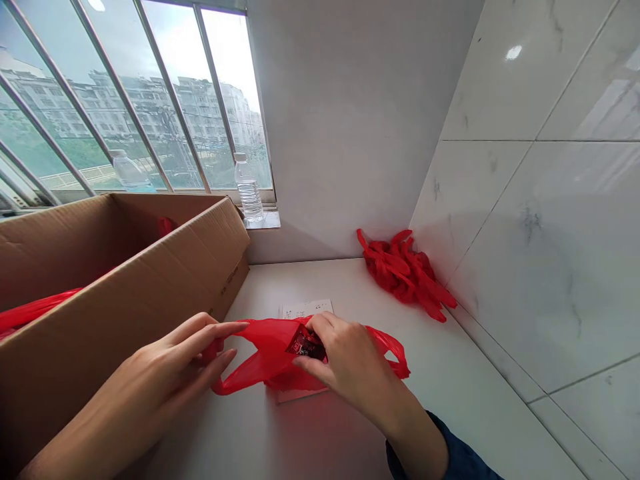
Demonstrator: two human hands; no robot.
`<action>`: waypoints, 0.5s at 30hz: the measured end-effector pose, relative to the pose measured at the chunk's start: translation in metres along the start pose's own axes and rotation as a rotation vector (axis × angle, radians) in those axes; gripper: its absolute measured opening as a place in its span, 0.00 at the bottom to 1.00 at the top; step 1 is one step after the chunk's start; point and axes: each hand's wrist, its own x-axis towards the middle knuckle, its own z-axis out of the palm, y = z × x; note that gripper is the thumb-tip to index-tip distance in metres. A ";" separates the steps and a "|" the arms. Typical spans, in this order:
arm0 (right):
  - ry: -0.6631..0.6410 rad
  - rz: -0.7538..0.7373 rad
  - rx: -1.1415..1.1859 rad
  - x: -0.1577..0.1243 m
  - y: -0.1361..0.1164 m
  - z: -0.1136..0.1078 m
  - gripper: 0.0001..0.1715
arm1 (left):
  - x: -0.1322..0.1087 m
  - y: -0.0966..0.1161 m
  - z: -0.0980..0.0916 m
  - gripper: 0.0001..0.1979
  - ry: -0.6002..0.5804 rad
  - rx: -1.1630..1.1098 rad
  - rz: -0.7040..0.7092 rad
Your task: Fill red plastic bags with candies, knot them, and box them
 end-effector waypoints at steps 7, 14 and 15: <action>0.011 -0.020 0.200 0.000 0.002 -0.002 0.06 | -0.001 -0.004 0.004 0.16 -0.003 0.003 0.005; -0.222 0.034 1.264 0.009 0.010 0.012 0.26 | 0.000 -0.001 0.001 0.17 0.005 -0.006 0.012; -0.228 0.061 1.387 0.012 0.012 0.015 0.26 | 0.000 0.000 0.001 0.17 0.006 -0.006 0.014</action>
